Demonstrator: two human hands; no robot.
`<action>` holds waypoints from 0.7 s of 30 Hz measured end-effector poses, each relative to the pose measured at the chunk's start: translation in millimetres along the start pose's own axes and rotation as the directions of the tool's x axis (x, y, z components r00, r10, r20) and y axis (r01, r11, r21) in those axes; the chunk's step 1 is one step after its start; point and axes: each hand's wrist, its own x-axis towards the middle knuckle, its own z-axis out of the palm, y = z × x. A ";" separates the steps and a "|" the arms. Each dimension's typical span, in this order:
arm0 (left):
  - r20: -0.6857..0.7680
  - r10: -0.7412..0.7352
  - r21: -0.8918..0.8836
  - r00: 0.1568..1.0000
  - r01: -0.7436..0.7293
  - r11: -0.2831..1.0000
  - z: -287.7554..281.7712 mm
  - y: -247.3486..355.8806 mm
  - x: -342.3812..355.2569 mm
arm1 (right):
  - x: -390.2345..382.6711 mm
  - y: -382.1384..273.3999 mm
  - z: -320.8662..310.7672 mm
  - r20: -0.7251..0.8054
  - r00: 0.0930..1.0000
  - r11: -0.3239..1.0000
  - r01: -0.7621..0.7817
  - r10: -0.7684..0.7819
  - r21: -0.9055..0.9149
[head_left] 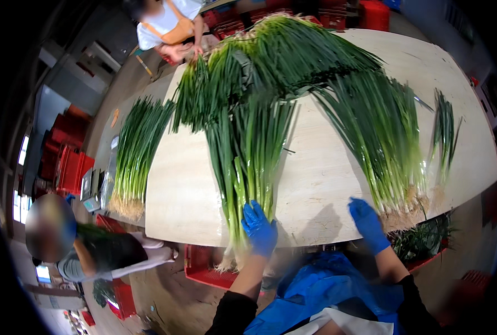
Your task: The person trims the roots of green onions by hand and places them into a red crate. The person also picks up bunches of green onions from the table and arranges them. Another person in the background is also trimming green onions.
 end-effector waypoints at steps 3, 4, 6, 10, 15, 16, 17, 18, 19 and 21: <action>-0.038 0.041 0.124 0.998 -0.036 0.992 1.0 -8.0 -6.7 | 10.4 -8.8 -34.6 -0.268 0.846 0.830 0.304 -0.461 -0.468; -0.036 0.027 0.085 0.999 -0.024 0.996 4.0 -10.8 -5.9 | 14.1 -12.6 -45.5 -0.256 0.835 0.792 0.299 -0.487 -0.532; -0.010 0.006 0.048 1.000 -0.005 0.999 8.2 -9.7 -3.7 | 23.1 -9.0 -59.8 -0.237 0.823 0.719 0.266 -0.516 -0.642; 0.063 0.027 0.118 0.998 -0.034 0.992 0.6 -8.5 1.5 | 39.5 -9.2 -59.1 -0.212 0.933 0.668 0.038 -0.290 -0.743; 0.115 0.040 0.049 0.993 -0.046 0.998 -27.3 10.1 2.6 | 52.7 -27.6 -45.1 -0.222 0.975 0.514 -0.184 -0.013 -0.838; 0.071 0.097 0.008 0.993 -0.098 0.995 -28.3 14.5 1.8 | 59.0 -24.7 -40.4 -0.241 0.970 0.505 -0.218 0.019 -0.835; 0.023 0.151 -0.031 0.988 -0.150 0.988 -28.4 18.5 0.8 | 64.7 -21.2 -36.7 -0.250 0.968 0.505 -0.232 0.032 -0.831; -0.055 0.217 -0.113 0.975 -0.222 0.969 -21.2 25.5 -0.3 | 69.6 -18.7 -33.8 -0.259 0.965 0.506 -0.246 0.045 -0.827; -0.041 0.268 -0.189 0.963 -0.271 0.944 -17.1 35.8 -2.1 | 73.7 -16.7 -31.8 -0.268 0.962 0.506 -0.260 0.058 -0.823; -0.026 0.355 -0.339 0.935 -0.342 0.876 -9.1 57.5 -4.9 | 75.8 -27.8 -32.5 -0.253 0.964 0.682 -0.238 0.081 -0.691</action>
